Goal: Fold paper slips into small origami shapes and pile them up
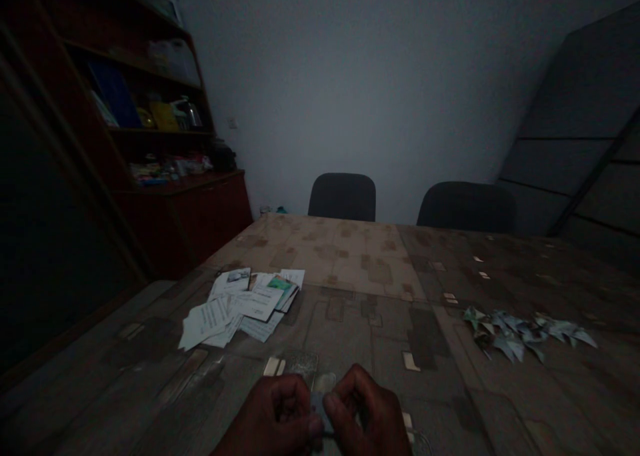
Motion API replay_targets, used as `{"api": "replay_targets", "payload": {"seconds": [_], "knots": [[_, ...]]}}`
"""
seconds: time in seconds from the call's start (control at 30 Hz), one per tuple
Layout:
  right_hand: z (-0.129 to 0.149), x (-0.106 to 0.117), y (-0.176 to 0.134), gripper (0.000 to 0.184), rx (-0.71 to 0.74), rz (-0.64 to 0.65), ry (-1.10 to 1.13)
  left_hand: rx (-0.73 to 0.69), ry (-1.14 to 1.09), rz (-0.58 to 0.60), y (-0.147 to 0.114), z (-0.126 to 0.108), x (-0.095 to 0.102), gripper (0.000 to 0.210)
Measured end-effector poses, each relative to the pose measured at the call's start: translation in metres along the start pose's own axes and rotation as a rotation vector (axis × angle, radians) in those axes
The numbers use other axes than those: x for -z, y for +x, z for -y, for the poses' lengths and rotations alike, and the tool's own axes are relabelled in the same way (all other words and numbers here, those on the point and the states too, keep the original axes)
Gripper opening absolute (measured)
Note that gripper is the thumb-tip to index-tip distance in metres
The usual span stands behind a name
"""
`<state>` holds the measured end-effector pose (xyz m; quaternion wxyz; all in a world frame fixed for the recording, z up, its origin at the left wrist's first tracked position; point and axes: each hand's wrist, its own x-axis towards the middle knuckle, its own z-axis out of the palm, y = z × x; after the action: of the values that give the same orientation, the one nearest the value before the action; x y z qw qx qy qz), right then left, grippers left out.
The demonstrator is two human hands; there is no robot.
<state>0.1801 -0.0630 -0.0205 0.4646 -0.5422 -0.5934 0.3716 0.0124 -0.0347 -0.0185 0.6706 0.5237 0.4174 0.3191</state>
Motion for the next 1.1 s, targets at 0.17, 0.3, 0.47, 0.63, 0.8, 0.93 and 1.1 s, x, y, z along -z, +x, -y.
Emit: {"api": "replay_targets", "payload": {"seconds": [0.17,0.3,0.47,0.63,0.8,0.93,1.1], "knots": [[-0.003,0.003,0.004,0.039,0.044,0.120,0.021,0.005,-0.129,-0.019,0.001,-0.005,0.000,0.053],[-0.002,0.006,0.006,0.032,0.085,0.192,-0.047,-0.021,-0.165,-0.054,0.004,-0.006,0.002,0.056],[-0.004,0.001,0.002,0.031,0.041,0.115,-0.025,0.001,-0.143,-0.039,0.006,0.001,0.002,0.056],[-0.006,0.001,0.001,0.032,0.040,0.112,-0.033,-0.030,-0.084,-0.019,0.004,-0.002,0.000,0.052],[0.004,0.009,0.006,0.019,0.086,0.156,-0.070,-0.108,0.117,-0.033,-0.001,-0.012,0.004,0.031],[0.009,0.012,0.008,0.013,0.100,0.169,-0.105,-0.183,0.375,-0.058,-0.005,-0.019,0.006,0.014],[0.003,0.010,0.005,0.018,0.083,0.178,-0.123,-0.154,0.405,-0.073,-0.004,-0.017,0.008,0.011]]}}
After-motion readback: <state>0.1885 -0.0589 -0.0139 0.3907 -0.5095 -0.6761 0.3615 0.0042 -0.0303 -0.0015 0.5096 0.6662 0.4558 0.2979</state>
